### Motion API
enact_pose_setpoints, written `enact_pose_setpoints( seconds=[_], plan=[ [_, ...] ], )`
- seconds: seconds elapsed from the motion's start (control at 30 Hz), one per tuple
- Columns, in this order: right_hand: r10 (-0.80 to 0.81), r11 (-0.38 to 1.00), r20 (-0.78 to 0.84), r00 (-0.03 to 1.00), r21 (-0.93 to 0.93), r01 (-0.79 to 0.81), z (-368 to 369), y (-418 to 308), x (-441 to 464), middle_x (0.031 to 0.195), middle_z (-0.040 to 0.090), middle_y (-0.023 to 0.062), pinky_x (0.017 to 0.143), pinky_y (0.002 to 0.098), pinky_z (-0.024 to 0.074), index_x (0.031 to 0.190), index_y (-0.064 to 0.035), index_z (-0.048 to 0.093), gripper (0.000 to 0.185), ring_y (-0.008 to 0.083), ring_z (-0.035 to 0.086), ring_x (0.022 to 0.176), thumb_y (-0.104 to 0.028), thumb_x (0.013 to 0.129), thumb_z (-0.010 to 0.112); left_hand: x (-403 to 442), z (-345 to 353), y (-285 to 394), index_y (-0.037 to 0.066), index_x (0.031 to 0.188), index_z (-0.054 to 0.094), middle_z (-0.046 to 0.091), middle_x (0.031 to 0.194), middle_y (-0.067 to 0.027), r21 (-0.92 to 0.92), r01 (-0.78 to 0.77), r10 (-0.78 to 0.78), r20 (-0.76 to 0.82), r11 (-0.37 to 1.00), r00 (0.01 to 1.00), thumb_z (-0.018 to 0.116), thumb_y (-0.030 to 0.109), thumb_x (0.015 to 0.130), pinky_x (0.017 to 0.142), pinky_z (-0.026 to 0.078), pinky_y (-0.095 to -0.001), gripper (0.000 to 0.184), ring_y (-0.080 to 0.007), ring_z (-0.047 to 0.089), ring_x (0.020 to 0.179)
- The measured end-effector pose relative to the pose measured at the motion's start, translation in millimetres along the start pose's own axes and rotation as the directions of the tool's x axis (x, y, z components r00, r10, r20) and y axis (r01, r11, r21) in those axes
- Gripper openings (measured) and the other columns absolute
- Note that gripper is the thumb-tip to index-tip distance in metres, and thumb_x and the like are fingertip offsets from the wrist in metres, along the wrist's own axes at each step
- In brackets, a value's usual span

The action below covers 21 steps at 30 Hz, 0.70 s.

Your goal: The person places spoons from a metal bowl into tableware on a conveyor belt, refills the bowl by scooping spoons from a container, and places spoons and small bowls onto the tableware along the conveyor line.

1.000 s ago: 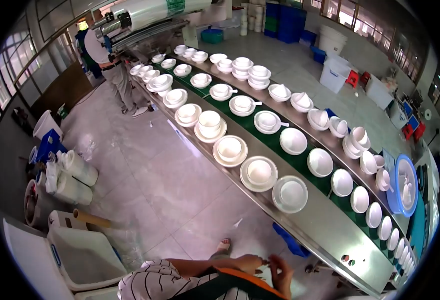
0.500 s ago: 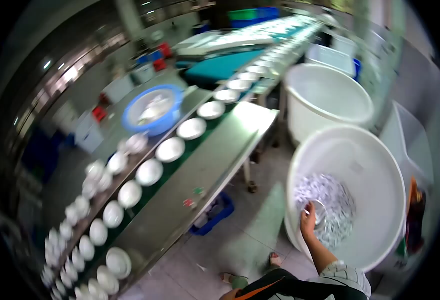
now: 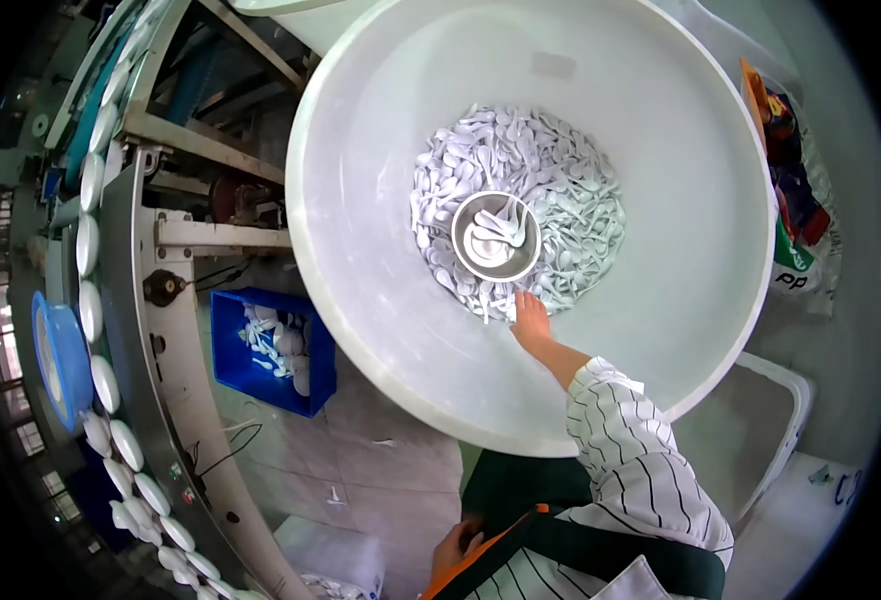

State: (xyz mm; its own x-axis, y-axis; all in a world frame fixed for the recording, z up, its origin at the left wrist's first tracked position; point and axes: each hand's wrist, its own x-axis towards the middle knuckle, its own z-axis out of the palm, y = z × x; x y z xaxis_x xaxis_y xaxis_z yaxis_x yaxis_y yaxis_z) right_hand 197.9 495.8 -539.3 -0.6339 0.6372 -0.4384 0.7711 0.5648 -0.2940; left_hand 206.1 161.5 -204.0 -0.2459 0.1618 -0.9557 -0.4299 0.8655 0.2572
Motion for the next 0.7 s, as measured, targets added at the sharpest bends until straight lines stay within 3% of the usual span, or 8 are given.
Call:
enact_pose_setpoints(
  seconds=[0.13,0.2,0.27,0.4,0.5,0.6,0.63,0.7],
  plan=[
    [-0.044,0.996,-0.004,0.999,-0.071,0.044,58,10,78,0.131,0.044,0.0155,0.103,0.0398,0.0321,0.131,-0.0020,0.040,0.063,0.0273,0.038,0.127,-0.013,0.074,0.063,30,24,-18,0.006,0.115,0.056,0.064,0.087,-0.0096,-0.525,0.081,-0.111,-0.025,0.847,0.993,0.063,0.018,0.087,0.066,0.050,-0.0264,0.031,-0.0151,0.058,0.073],
    [-0.065,0.985,-0.023,0.998,-0.164,0.061,84,12,106,0.120,0.052,0.0140,0.100,0.0386,0.0344,0.121,-0.0030,0.047,0.054,0.0272,0.046,0.119,-0.018,0.073,0.067,37,35,-19,0.005,0.115,0.056,0.064,0.085,-0.0082,-0.506,0.164,-0.223,-0.058,0.847,0.973,0.063,0.020,0.087,0.068,0.050,-0.0277,0.032,-0.0147,0.059,0.074],
    [-0.055,0.975,0.050,0.997,-0.213,0.064,112,17,131,0.113,0.056,0.0130,0.098,0.0390,0.0358,0.114,-0.0043,0.052,0.039,0.0266,0.050,0.114,-0.017,0.078,0.061,44,39,-48,0.004,0.114,0.055,0.064,0.083,-0.0083,-0.069,0.001,-0.007,-0.086,0.998,0.996,0.064,0.020,0.087,0.068,0.050,-0.0274,0.033,-0.0142,0.059,0.075],
    [-0.094,0.988,0.036,0.995,-0.119,0.098,101,12,142,0.094,0.063,0.0139,0.082,0.0394,0.0451,0.092,-0.0062,0.059,0.016,0.0280,0.058,0.096,-0.019,0.082,0.055,36,50,-46,0.004,0.115,0.054,0.063,0.081,-0.0063,0.111,-0.122,0.142,-0.191,0.986,0.971,0.063,0.022,0.087,0.069,0.048,-0.0264,0.035,-0.0127,0.059,0.074],
    [0.038,0.909,-0.226,0.973,0.413,0.061,53,0,135,0.084,0.064,0.0161,0.070,0.0415,0.0463,0.092,-0.0006,0.061,0.027,0.0311,0.061,0.080,-0.026,0.089,0.051,34,53,-29,0.005,0.115,0.054,0.061,0.081,-0.0072,0.015,-0.044,0.046,-0.182,0.999,0.982,0.063,0.022,0.088,0.067,0.048,-0.0278,0.033,-0.0140,0.057,0.071],
    [0.537,0.459,-0.160,0.828,0.879,-0.128,12,40,143,0.081,0.064,0.0147,0.071,0.0362,0.0484,0.102,0.0046,0.061,0.044,0.0244,0.059,0.070,-0.036,0.094,0.046,30,47,4,0.005,0.114,0.055,0.060,0.082,-0.0079,-0.009,-0.131,0.127,-0.182,0.991,0.975,0.063,0.019,0.087,0.066,0.048,-0.0286,0.032,-0.0142,0.055,0.070],
    [0.675,0.008,0.070,0.734,0.995,-0.102,6,57,145,0.090,0.065,0.0133,0.072,0.0369,0.0490,0.104,0.0052,0.061,0.049,0.0258,0.061,0.076,-0.040,0.095,0.044,22,39,16,0.006,0.114,0.055,0.059,0.082,-0.0081,0.021,-0.180,0.181,-0.174,0.983,0.968,0.064,0.018,0.087,0.066,0.048,-0.0288,0.032,-0.0143,0.055,0.070],
    [0.525,-0.506,0.310,0.793,0.863,-0.002,-6,81,123,0.119,0.056,0.0114,0.090,0.0374,0.0445,0.122,0.0013,0.050,0.053,0.0254,0.055,0.102,-0.044,0.096,0.040,20,39,14,0.004,0.114,0.056,0.061,0.086,-0.0104,0.017,-0.415,0.406,-0.241,0.910,0.881,0.065,0.018,0.085,0.067,0.049,-0.0301,0.033,-0.0176,0.056,0.069]
  ],
)
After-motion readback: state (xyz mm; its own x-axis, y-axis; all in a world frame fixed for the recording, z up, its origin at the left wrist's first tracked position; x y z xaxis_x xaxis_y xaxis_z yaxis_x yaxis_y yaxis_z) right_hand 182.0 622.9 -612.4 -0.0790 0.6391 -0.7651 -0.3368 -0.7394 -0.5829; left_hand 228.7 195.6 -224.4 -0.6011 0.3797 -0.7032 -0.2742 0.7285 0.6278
